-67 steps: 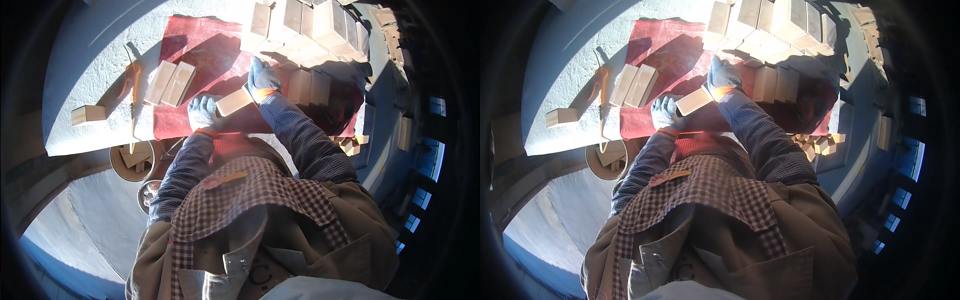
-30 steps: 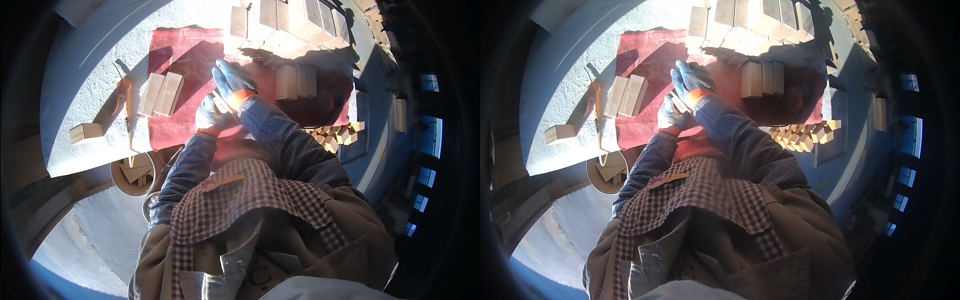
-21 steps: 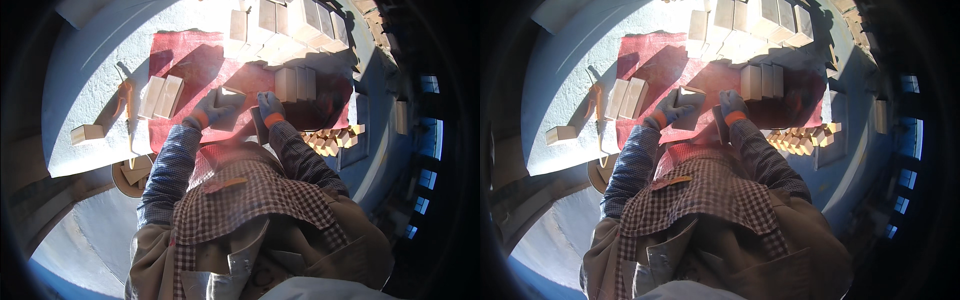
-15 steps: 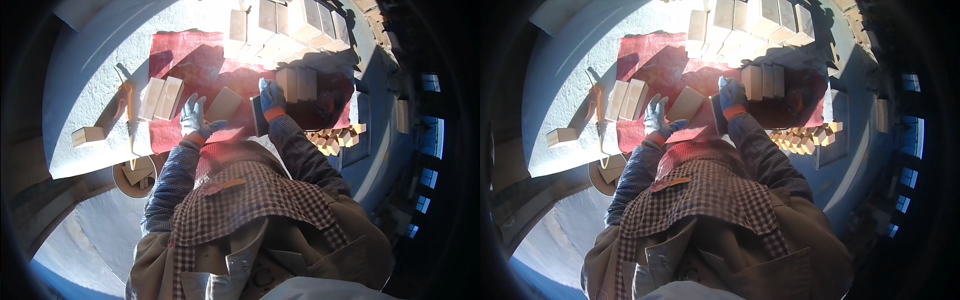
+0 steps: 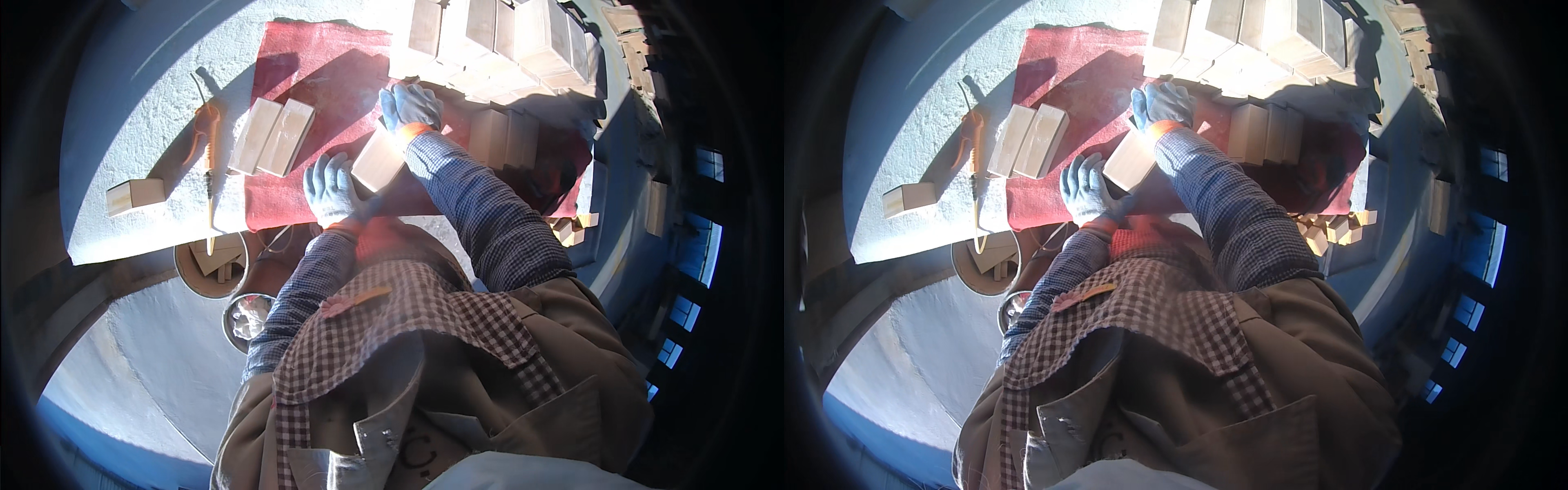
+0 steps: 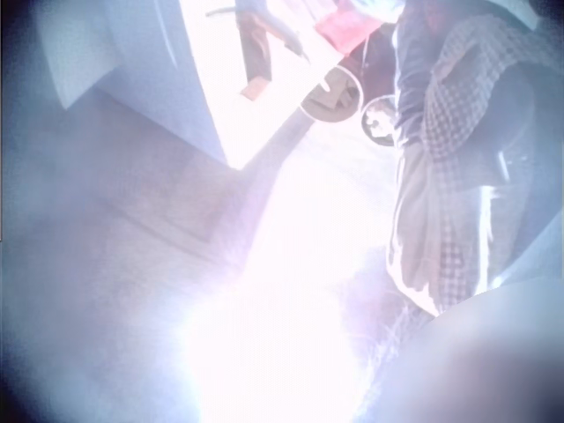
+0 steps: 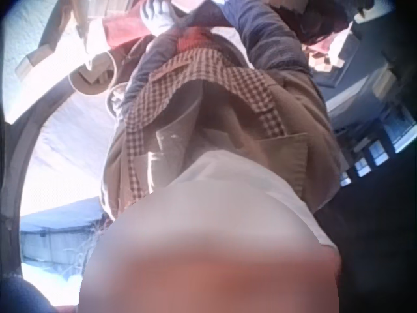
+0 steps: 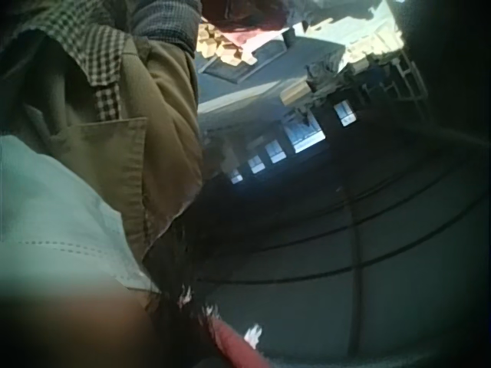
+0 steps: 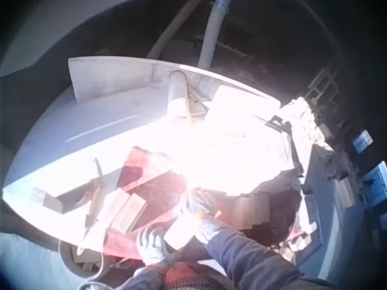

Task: The person repeatedly picks up small rectangular wooden blocks, rubs their surfaces with a sanding block, and places them back on a red mat. They also use a handheld power sander on some blocks, then set the tool aside and continue hand sanding.

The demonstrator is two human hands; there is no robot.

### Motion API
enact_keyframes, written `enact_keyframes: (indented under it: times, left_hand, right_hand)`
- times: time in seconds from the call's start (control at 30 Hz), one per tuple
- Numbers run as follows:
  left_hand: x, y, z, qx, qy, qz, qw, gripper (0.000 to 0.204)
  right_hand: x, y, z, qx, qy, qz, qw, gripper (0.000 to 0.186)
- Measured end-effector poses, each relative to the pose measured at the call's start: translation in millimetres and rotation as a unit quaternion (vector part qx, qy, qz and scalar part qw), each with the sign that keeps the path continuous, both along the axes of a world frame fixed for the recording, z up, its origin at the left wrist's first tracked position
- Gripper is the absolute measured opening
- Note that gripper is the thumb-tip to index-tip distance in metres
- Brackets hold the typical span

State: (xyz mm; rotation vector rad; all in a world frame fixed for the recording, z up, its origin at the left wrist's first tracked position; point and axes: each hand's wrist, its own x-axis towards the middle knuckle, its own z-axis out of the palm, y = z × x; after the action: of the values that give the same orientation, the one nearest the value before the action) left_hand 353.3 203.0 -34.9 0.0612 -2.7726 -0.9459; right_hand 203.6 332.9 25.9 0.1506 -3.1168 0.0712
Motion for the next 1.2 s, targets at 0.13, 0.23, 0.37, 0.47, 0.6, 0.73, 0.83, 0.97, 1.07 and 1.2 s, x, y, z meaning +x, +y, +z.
enact_keyframes:
  times: [0.13,0.23,0.37,0.47,0.6,0.73,0.83,0.97,1.07,1.2]
  left_hand:
    - [-3,2,4,-0.012,-0.091,-0.006,0.996,0.094]
    - [-5,2,3,-0.095,-0.142,-0.008,0.985,0.095]
    - [-4,0,-2,-0.016,-0.011,-0.005,1.000,0.085]
    - [-4,-1,-6,-0.039,0.062,0.010,0.997,0.076]
    - [-6,-5,-4,-0.026,0.105,0.004,0.994,0.082]
    - [-8,-5,13,0.065,-0.073,-0.001,0.995,0.083]
    - [-13,8,24,0.458,-0.160,-0.107,0.868,0.076]
    - [-30,51,26,0.479,-0.201,-0.179,0.835,0.070]
    - [-50,103,19,0.357,-0.015,-0.258,0.897,0.063]
    - [-67,177,13,0.270,-0.016,-0.253,0.929,0.067]
  right_hand:
    - [50,-26,-8,-0.055,-0.009,0.117,0.992,0.052]
    - [69,-25,-23,-0.102,-0.025,0.201,0.974,0.052]
    - [16,9,-42,-0.230,0.010,0.042,0.972,0.036]
    - [-14,35,-43,-0.179,-0.051,-0.060,0.981,0.044]
    - [17,59,-24,-0.258,-0.003,-0.174,0.950,0.046]
    - [93,71,-19,-0.442,-0.226,-0.206,0.843,0.046]
    - [129,76,-32,-0.540,-0.198,-0.124,0.808,0.041]
    - [140,97,-36,-0.409,0.033,0.042,0.911,0.036]
    - [144,127,-29,-0.332,0.056,-0.007,0.942,0.031]
    - [159,162,-41,-0.489,-0.039,-0.288,0.823,0.027]
